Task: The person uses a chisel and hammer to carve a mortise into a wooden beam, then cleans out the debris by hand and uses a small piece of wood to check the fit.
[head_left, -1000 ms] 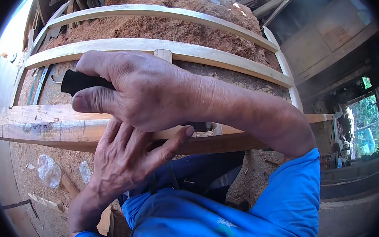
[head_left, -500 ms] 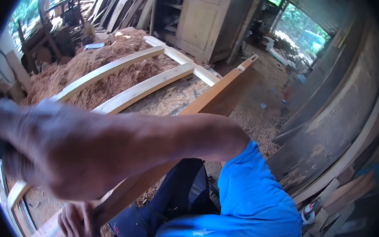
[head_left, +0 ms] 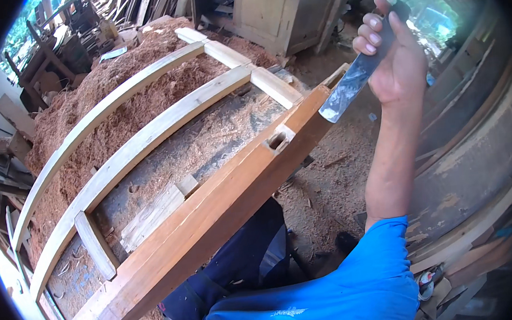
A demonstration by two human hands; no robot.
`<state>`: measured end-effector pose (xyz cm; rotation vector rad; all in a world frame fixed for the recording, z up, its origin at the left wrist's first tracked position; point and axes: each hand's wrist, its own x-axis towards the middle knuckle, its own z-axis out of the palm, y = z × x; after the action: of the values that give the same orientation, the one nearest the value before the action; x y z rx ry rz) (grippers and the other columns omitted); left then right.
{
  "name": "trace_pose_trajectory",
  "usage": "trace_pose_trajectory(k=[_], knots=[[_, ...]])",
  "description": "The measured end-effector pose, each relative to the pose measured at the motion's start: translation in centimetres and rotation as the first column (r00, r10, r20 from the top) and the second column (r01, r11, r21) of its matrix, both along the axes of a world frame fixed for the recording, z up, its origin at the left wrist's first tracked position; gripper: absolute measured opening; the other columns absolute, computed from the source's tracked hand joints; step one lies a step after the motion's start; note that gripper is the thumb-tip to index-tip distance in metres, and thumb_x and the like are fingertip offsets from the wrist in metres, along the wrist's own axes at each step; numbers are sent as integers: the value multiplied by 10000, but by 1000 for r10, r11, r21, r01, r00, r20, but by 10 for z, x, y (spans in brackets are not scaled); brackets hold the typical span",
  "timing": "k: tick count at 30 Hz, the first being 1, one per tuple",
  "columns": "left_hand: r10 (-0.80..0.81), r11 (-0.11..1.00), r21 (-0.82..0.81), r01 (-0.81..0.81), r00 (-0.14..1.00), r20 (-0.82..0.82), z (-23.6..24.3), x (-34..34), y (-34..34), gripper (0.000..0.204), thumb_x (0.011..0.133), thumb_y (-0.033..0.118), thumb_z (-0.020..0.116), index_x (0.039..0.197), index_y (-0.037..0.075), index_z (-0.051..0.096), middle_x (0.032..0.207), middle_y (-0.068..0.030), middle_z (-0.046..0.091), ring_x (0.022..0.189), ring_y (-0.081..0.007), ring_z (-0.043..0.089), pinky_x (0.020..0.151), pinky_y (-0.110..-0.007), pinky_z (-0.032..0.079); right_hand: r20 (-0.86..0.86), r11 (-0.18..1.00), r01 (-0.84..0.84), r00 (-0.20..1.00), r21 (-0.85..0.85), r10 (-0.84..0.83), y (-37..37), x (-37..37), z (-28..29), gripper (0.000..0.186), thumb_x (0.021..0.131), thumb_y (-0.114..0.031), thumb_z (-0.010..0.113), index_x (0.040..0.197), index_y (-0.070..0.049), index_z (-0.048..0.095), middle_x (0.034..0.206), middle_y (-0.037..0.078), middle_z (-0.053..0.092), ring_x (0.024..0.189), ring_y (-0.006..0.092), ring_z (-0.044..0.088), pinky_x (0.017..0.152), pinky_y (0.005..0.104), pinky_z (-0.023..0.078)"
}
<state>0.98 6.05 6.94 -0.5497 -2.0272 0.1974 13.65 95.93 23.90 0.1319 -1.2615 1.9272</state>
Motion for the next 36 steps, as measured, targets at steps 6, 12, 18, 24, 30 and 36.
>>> trace_pose_trajectory(k=[6, 12, 18, 24, 30, 36], knots=[[-245, 833, 548, 72, 937, 249, 3, -9, -40, 738, 1023, 603, 407, 1400, -26, 490, 1363, -182, 572, 1329, -332, 493, 1137, -499, 345, -36, 986, -6, 999, -166, 0, -31, -5, -53, 379, 1059, -331, 466, 1287, -34, 528, 872, 26, 451, 768, 130, 412, 669, 305, 392], [-574, 797, 515, 314, 659, 487, 120, -20, 326, 531, 1028, 411, 408, 1271, -41, 545, 1236, -197, 569, 1253, -314, 518, 1131, -476, 341, -127, 995, 13, 992, -103, -26, -54, -18, -56, 456, 1077, -393, 432, 1312, -13, 522, 801, 6, 455, 644, 88, 419, 504, 229, 359], [-679, 527, 766, 367, -360, 640, 108, -37, 650, 331, 1061, 265, 542, 1257, -1, 563, 1206, -129, 609, 1222, -233, 569, 1086, -381, 429, -34, 966, 178, 982, -188, -187, -48, -39, -64, 244, 1080, -266, 461, 1126, -39, 538, 757, 9, 441, 568, 83, 391, 454, 242, 322], [-307, 427, 753, 501, -703, 642, 110, -61, 744, 633, 928, 484, 697, 1307, -13, 601, 1264, -174, 646, 1206, -230, 582, 1068, -365, 413, 76, 941, 307, 951, -138, -299, -63, -52, -65, 193, 1076, -198, 451, 1130, -34, 537, 748, 2, 424, 562, 80, 371, 442, 239, 296], [-162, 337, 683, 648, -675, 720, 82, -75, 768, 709, 880, 607, 690, 1294, 33, 650, 1199, -191, 673, 1193, -280, 589, 1062, -410, 418, 140, 924, 382, 914, 18, -381, -77, -56, -60, 146, 1074, -204, 477, 1135, -74, 503, 758, -15, 430, 559, 54, 377, 459, 215, 317], [-8, 78, 882, 464, -885, 466, 50, -68, 777, 474, 1015, 488, 573, 1074, 41, 719, 1023, -123, 678, 1048, -207, 605, 1007, -385, 433, 139, 871, 491, 863, 1, -486, -67, -52, -71, 134, 1071, -190, 473, 1097, -64, 510, 722, -15, 444, 536, 54, 396, 451, 215, 325]])
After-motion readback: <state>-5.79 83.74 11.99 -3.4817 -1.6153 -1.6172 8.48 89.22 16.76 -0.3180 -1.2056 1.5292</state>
